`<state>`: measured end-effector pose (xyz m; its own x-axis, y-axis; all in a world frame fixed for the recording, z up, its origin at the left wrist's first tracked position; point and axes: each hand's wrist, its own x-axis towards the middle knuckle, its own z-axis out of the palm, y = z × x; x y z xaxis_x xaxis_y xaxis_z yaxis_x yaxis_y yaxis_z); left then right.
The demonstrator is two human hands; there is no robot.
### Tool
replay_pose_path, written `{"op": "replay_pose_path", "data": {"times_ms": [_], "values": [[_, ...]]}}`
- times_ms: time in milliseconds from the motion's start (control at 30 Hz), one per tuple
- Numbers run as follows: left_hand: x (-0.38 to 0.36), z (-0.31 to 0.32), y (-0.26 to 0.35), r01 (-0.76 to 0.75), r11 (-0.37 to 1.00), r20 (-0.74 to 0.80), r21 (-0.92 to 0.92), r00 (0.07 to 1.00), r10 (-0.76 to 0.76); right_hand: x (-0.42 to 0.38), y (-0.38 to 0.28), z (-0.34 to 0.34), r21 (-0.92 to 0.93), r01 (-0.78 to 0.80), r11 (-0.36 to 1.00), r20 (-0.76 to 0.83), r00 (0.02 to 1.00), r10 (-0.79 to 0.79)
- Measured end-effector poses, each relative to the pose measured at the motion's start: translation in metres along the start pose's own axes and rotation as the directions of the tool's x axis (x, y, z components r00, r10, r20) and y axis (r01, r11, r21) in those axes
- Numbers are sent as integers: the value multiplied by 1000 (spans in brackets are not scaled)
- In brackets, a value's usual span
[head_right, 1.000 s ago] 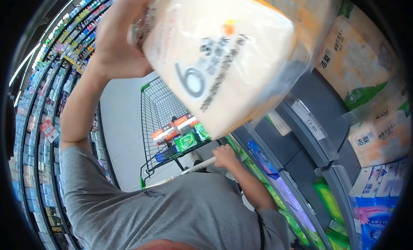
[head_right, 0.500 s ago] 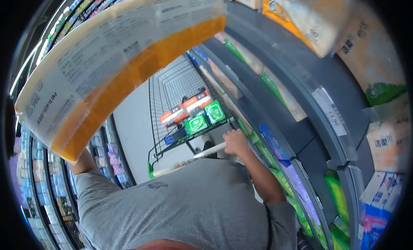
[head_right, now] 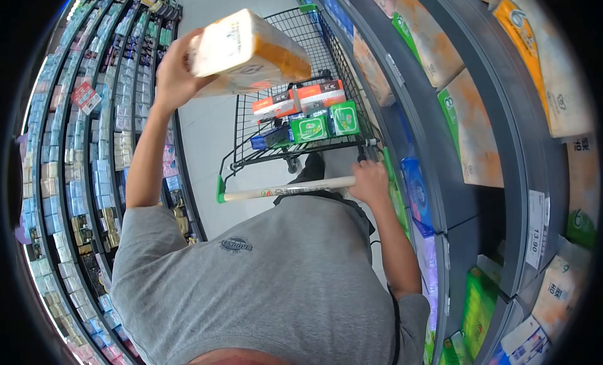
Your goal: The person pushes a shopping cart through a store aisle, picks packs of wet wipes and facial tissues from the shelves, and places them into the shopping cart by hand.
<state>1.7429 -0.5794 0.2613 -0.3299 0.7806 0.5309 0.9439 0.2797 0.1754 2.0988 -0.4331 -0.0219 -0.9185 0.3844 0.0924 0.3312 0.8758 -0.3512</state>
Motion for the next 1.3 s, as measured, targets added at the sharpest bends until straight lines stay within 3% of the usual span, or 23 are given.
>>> {"op": "replay_pose_path", "data": {"times_ms": [133, 300, 433, 533, 633, 900, 933, 967, 1033, 1167, 1233, 1300], "values": [[-4, 75, -41, 175, 968, 41, 177, 982, -185, 2, -5, -10, 7, -13, 1000, 22, 1000, 13], [-15, 175, -100, 116, 970, 62, 216, 989, -132, 4, -7, -11, -1, -39, 999, 29, 999, 39], [-33, 230, -119, 51, 969, 240, 243, 964, -111, 4, -8, -11, 0, -57, 998, 41, 998, 57], [-47, 256, -117, 159, 946, 384, 282, 885, -263, 4, -9, -9, 31, -75, 997, -5, 997, 75], [-67, 294, -136, 161, 934, 412, 318, 864, -289, 5, -10, -11, 41, -98, 994, 6, 995, 98], [-82, 338, -145, 256, 889, 419, 380, 809, -412, 8, -7, -13, 73, -156, 985, 77, 986, 151], [-80, 342, -148, 266, 865, 472, 426, 750, -463, 8, -8, -12, 77, -161, 984, 82, 984, 155], [-81, 347, -149, 245, 876, 488, 415, 752, -442, 9, -8, -13, 78, -187, 979, 80, 980, 181], [-82, 361, -155, 358, 795, 490, 491, 641, -591, 11, -9, -14, 83, -177, 981, 68, 983, 172], [-80, 371, -154, 503, 705, 478, 500, 518, -709, 12, -9, -14, 50, -198, 979, 20, 980, 197], [-75, 365, -146, 528, 699, 493, 482, 496, -714, 11, -10, -13, 51, -184, 982, 28, 983, 183], [-82, 365, -158, 501, 758, 543, 418, 531, -650, 10, -9, -13, 40, -184, 982, 9, 983, 184]]}}
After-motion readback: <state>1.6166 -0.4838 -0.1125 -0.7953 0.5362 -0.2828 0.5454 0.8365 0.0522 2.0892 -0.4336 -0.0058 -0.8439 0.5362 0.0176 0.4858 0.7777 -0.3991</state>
